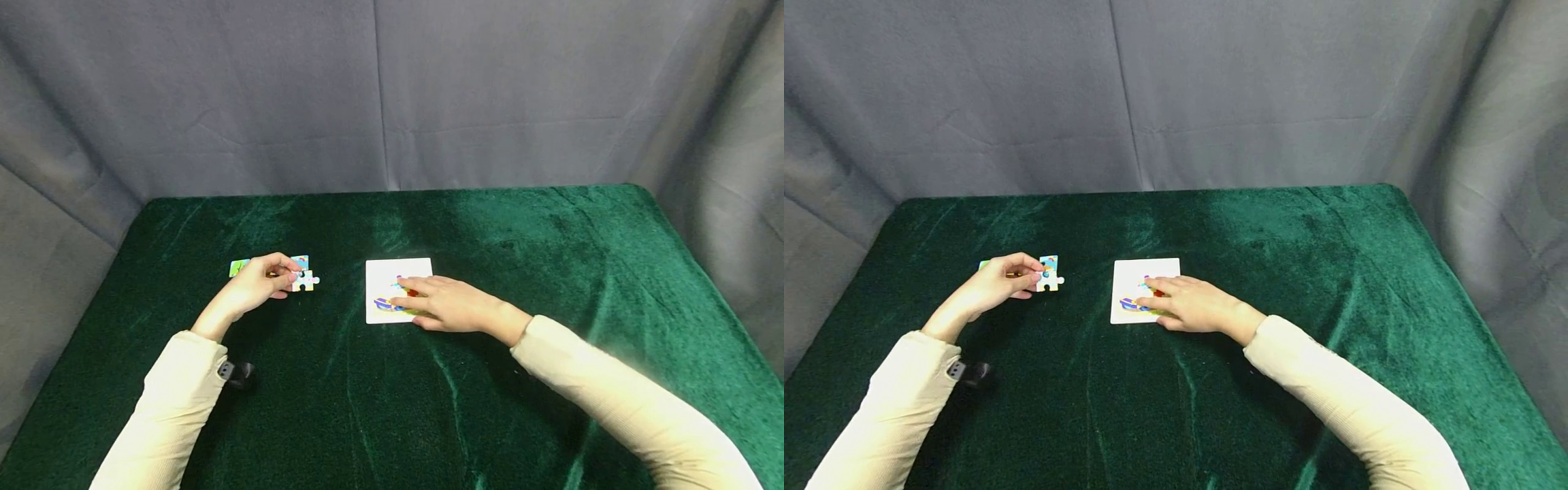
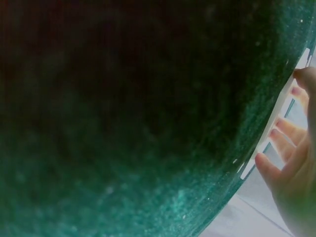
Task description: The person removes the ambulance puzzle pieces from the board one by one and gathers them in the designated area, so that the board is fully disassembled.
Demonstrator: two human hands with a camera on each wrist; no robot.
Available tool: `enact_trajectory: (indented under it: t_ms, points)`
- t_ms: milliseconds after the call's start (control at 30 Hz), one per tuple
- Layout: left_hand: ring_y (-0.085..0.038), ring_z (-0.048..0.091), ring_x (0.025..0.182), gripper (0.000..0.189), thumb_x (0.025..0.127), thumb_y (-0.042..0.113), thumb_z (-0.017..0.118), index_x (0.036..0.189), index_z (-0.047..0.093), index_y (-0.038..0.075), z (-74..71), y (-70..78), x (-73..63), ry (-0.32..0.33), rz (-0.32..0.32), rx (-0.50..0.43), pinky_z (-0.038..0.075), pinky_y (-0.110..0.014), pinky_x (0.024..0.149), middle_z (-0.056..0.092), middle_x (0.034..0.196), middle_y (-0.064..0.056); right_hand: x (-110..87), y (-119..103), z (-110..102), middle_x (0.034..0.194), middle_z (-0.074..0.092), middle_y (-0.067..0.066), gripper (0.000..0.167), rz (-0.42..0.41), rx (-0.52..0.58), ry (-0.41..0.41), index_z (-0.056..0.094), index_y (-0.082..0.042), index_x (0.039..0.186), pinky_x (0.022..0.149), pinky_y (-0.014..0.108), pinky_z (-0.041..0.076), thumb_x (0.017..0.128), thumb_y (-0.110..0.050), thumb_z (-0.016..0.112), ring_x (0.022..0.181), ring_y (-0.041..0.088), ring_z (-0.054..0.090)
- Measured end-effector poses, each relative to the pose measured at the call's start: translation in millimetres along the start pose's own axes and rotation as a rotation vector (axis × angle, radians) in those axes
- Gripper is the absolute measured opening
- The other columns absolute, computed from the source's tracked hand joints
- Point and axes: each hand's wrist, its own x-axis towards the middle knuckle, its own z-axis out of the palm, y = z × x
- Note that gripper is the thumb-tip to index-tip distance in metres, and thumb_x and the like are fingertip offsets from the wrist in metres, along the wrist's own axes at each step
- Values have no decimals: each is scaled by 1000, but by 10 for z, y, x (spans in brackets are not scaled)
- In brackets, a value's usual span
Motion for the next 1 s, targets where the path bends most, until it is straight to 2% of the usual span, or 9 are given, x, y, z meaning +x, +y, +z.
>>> enact_trajectory:
  t_ms: [133, 433, 867, 1000]
  points:
    - [-11, 60, 86, 27, 98, 6, 47, 119, 53, -10, -83, -77, -77, 12, -10, 13, 56, -26, 77, 61, 104, -21, 8, 10, 20, 148, 41, 18, 46, -1, -8, 2, 45, -18, 142, 108, 45, 39, 98, -29, 50, 132, 31, 47]
    - [-2, 58, 79, 32, 97, 6, 51, 121, 52, -14, -241, -248, -180, 36, -69, 1, 55, -20, 73, 62, 98, -14, 5, 10, 13, 151, 38, 17, 48, 12, 0, -28, 43, -19, 144, 110, 46, 37, 98, -30, 49, 134, 32, 44]
    - [7, 56, 78, 37, 92, -5, 50, 126, 44, -19, -456, -475, -307, 53, -116, -79, 53, -17, 73, 58, 89, 11, -6, 9, 7, 150, 39, 17, 47, 2, 0, -16, 43, -19, 144, 110, 45, 37, 98, -30, 49, 134, 31, 45]
    - [7, 56, 78, 37, 93, -4, 50, 126, 43, -20, -504, -519, -332, 58, -129, -79, 53, -17, 72, 59, 86, 13, -6, 9, 13, 149, 40, 18, 47, -4, -6, -4, 44, -18, 144, 109, 45, 37, 98, -30, 49, 133, 31, 45]
